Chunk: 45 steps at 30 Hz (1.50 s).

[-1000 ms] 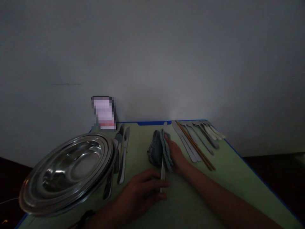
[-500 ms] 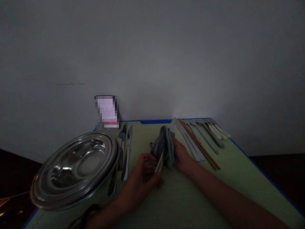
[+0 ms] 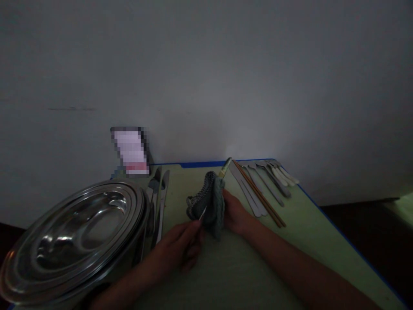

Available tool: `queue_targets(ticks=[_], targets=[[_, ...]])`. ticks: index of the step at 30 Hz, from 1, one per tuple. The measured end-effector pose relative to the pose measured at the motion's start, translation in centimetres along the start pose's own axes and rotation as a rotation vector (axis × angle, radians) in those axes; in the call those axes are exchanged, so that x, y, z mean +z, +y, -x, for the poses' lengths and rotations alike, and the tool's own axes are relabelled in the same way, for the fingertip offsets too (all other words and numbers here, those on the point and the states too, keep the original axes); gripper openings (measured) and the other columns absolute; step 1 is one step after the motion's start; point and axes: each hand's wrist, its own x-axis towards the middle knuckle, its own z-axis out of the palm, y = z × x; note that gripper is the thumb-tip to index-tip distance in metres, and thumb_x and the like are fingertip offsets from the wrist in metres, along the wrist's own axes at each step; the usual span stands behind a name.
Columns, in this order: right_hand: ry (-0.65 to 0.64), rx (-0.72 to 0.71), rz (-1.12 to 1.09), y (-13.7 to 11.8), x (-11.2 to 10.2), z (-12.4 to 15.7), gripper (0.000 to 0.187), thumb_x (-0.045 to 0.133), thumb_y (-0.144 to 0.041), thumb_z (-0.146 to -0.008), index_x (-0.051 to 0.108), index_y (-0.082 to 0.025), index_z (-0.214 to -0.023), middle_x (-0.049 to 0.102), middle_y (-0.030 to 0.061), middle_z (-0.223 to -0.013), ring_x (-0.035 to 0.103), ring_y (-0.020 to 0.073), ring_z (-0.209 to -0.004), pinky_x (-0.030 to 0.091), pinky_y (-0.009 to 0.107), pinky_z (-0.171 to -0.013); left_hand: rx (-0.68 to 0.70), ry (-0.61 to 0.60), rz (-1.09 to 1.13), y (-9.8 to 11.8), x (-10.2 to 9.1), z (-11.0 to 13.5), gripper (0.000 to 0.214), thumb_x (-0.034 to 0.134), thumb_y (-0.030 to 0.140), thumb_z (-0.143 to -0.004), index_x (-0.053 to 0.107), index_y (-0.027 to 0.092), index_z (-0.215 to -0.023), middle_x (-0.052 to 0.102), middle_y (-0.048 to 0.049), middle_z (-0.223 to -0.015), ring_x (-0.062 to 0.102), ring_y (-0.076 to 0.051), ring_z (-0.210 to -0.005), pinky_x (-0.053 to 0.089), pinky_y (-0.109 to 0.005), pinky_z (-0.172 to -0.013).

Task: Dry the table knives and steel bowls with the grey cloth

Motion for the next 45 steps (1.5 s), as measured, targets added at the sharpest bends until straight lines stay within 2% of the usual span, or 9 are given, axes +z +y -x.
queue_targets(ticks=[4,7,12,21,25,31,35,41,45], targets=[[0.04,-0.049,0.037,-0.4,-0.6,-0.5,0.03,0.067,-0.047,-0.071,0.063,-0.018,-0.077,0.068,0.0018,-0.069,0.065,0.0205,-0.085,0.048,0.036,-0.083,0.113,0.085,-0.361,0.0,0.6,0.6,0.035,0.044,0.051,-0.085,0.054,0.021,-0.069,0.052,0.0019,-0.059,0.047,-0.013,-0.054,0.039,-0.023,-0.054],[0.122,-0.104,0.034,-1.0,-1.1,-0.8,0.029,0.062,-0.047,-0.075,0.064,-0.019,-0.079,0.07,0.0027,-0.074,0.065,0.02,-0.083,0.049,0.036,-0.08,0.157,0.077,-0.621,-0.3,1.0,0.7,0.035,0.036,0.041,-0.091,0.057,0.02,-0.071,0.06,-0.0005,-0.064,0.053,-0.015,-0.058,0.041,-0.025,-0.059],[0.265,-0.171,-0.045,-2.6,-0.7,-1.0,0.026,0.052,-0.045,-0.081,0.063,-0.022,-0.077,0.068,0.0005,-0.066,0.065,0.0184,-0.072,0.05,0.033,-0.07,0.169,0.051,-0.823,-0.5,1.3,0.9,0.034,0.032,0.032,-0.093,0.057,0.019,-0.074,0.063,-0.0024,-0.067,0.057,-0.016,-0.06,0.041,-0.026,-0.059],[0.256,-0.321,-0.111,-3.6,0.3,-0.3,0.024,0.062,-0.033,-0.074,0.046,-0.022,-0.059,0.042,-0.0098,-0.041,0.043,0.0075,-0.038,0.036,0.019,-0.041,0.175,0.018,-0.718,-0.3,0.9,1.8,0.038,0.031,0.037,-0.093,0.052,0.02,-0.068,0.053,0.0024,-0.063,0.05,-0.013,-0.057,0.04,-0.022,-0.058],[0.361,-0.28,-0.196,-2.8,1.1,0.1,0.024,0.062,-0.029,-0.073,0.043,-0.022,-0.06,0.041,-0.0102,-0.042,0.041,0.0065,-0.038,0.034,0.018,-0.041,0.19,0.046,-0.711,-1.0,0.6,1.3,0.038,0.029,0.035,-0.094,0.054,0.019,-0.07,0.054,0.0015,-0.064,0.049,-0.013,-0.059,0.039,-0.023,-0.06],[0.338,-0.13,-0.205,0.8,3.5,1.4,0.023,0.063,-0.031,-0.072,0.045,-0.022,-0.059,0.039,-0.0093,-0.042,0.034,0.0076,-0.036,0.028,0.02,-0.039,0.327,0.122,-0.811,-2.0,0.5,0.8,0.026,0.038,0.03,-0.089,0.061,0.019,-0.083,0.063,-0.0044,-0.075,0.054,-0.017,-0.067,0.041,-0.026,-0.065],[0.33,-0.074,-0.189,2.2,4.3,2.0,0.027,0.061,-0.032,-0.074,0.045,-0.022,-0.055,0.039,-0.0081,-0.042,0.033,0.0075,-0.036,0.027,0.021,-0.038,0.323,0.137,-0.776,-1.4,0.8,0.5,0.027,0.039,0.027,-0.089,0.059,0.02,-0.073,0.06,-0.0024,-0.066,0.052,-0.016,-0.059,0.039,-0.025,-0.058],[0.289,-0.156,-0.173,-1.2,3.9,1.5,0.034,0.053,-0.041,-0.082,0.045,-0.02,-0.056,0.045,-0.0068,-0.043,0.039,0.0069,-0.036,0.031,0.019,-0.037,0.211,0.07,-0.736,-0.3,1.4,0.9,0.038,0.026,0.035,-0.094,0.051,0.019,-0.069,0.052,0.001,-0.062,0.05,-0.014,-0.057,0.036,-0.025,-0.056],[0.293,-0.3,-0.212,-4.8,2.9,1.2,0.031,0.046,-0.033,-0.084,0.041,-0.02,-0.056,0.045,-0.007,-0.043,0.04,0.0061,-0.036,0.031,0.018,-0.038,0.16,0.015,-0.74,-0.4,1.0,1.2,0.041,0.024,0.04,-0.094,0.052,0.019,-0.072,0.051,0.0011,-0.066,0.051,-0.014,-0.065,0.038,-0.025,-0.063]])
